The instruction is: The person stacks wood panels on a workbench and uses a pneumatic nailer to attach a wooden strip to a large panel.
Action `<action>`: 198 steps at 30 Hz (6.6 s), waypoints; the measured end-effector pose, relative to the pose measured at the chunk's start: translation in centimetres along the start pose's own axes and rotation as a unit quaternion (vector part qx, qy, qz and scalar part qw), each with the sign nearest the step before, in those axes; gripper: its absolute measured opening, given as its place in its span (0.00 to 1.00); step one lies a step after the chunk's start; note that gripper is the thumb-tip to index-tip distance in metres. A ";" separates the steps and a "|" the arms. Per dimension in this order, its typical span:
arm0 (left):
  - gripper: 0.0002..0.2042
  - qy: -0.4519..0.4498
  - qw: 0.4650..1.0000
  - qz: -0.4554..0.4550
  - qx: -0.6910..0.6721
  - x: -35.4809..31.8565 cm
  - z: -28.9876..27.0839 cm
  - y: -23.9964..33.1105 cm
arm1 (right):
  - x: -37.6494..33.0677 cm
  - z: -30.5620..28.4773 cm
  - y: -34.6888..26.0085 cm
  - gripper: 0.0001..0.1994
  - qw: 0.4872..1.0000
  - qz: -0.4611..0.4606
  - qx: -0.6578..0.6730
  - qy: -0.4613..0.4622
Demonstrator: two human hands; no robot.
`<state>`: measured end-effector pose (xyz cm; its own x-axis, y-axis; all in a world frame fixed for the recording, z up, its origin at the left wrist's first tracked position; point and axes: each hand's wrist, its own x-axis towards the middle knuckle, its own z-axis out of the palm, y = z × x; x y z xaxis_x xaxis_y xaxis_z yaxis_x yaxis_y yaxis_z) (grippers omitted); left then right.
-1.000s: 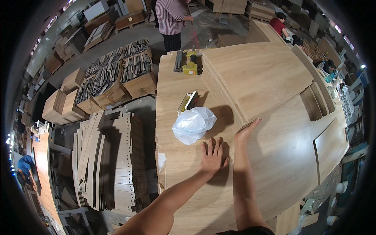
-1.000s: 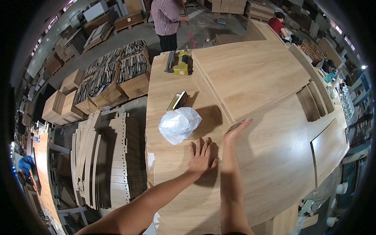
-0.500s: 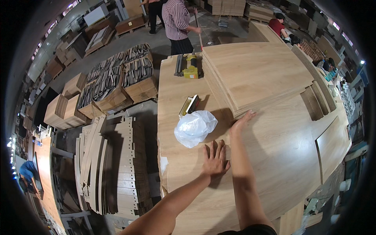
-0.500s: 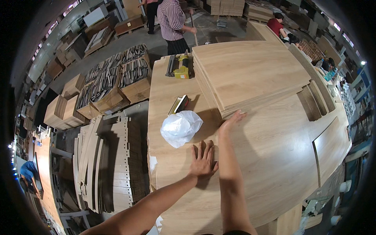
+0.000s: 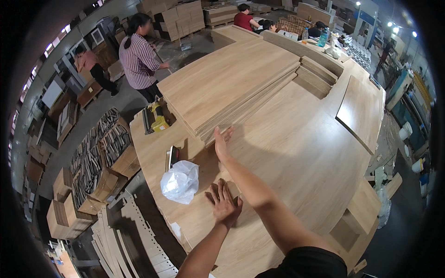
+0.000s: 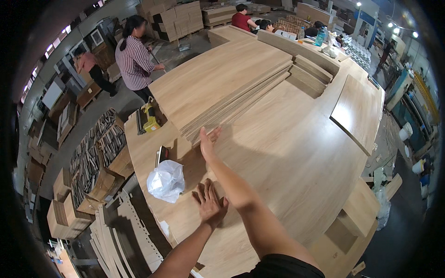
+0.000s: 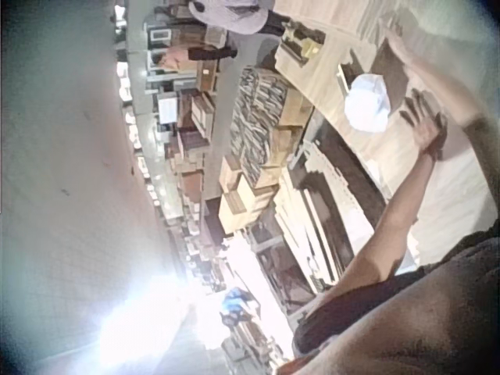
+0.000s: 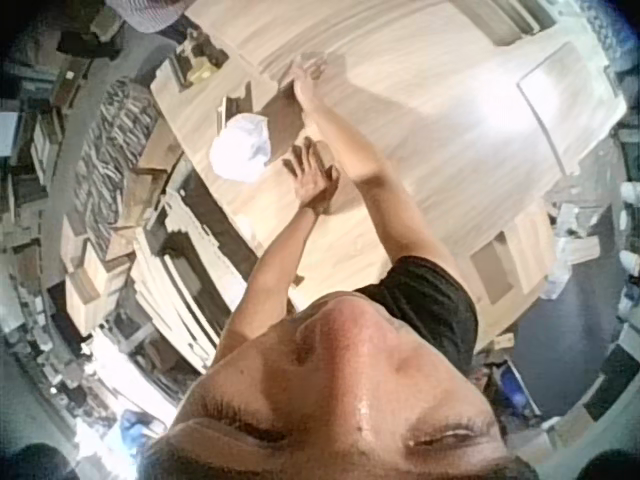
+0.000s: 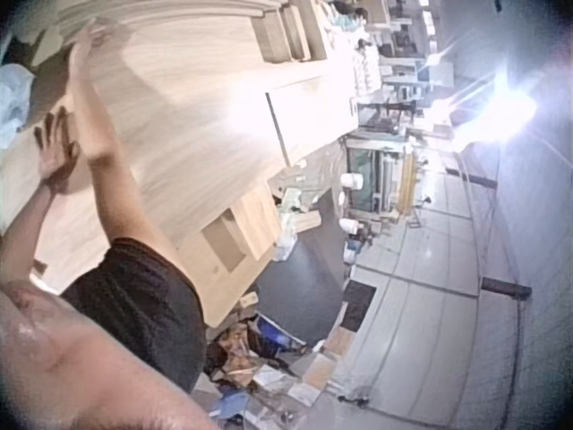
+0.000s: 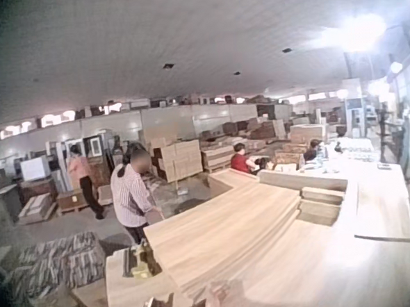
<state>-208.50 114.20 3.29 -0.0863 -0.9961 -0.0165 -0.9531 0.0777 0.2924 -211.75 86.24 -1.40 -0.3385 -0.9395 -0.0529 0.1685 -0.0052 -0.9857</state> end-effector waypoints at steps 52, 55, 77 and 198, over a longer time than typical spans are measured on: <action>0.25 0.325 0.895 -0.127 -0.277 -43.7 -1.7 -4.8 | -47.0 -25.9 -4.4 0.36 0.704 -0.270 -0.630 -0.184; 0.26 0.106 0.939 -0.226 -0.235 -64.5 1.1 -9.6 | -46.0 -26.4 -3.1 0.33 0.703 -0.312 -0.615 -0.174; 0.25 -0.095 0.727 -0.624 -0.269 -92.7 -2.0 -21.9 | -49.5 -24.7 -3.8 0.28 0.684 -0.325 -0.647 -0.088; 0.31 -0.530 0.786 0.239 -0.210 156.6 -5.7 -23.3 | 35.3 56.0 0.9 0.25 0.263 -0.042 0.176 0.948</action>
<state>-198.14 -43.88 -0.69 -0.8111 -0.2466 -0.5304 -0.5773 0.1916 0.7937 -171.66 33.92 4.77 -0.1512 0.9257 -0.3466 0.0491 -0.3432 -0.9380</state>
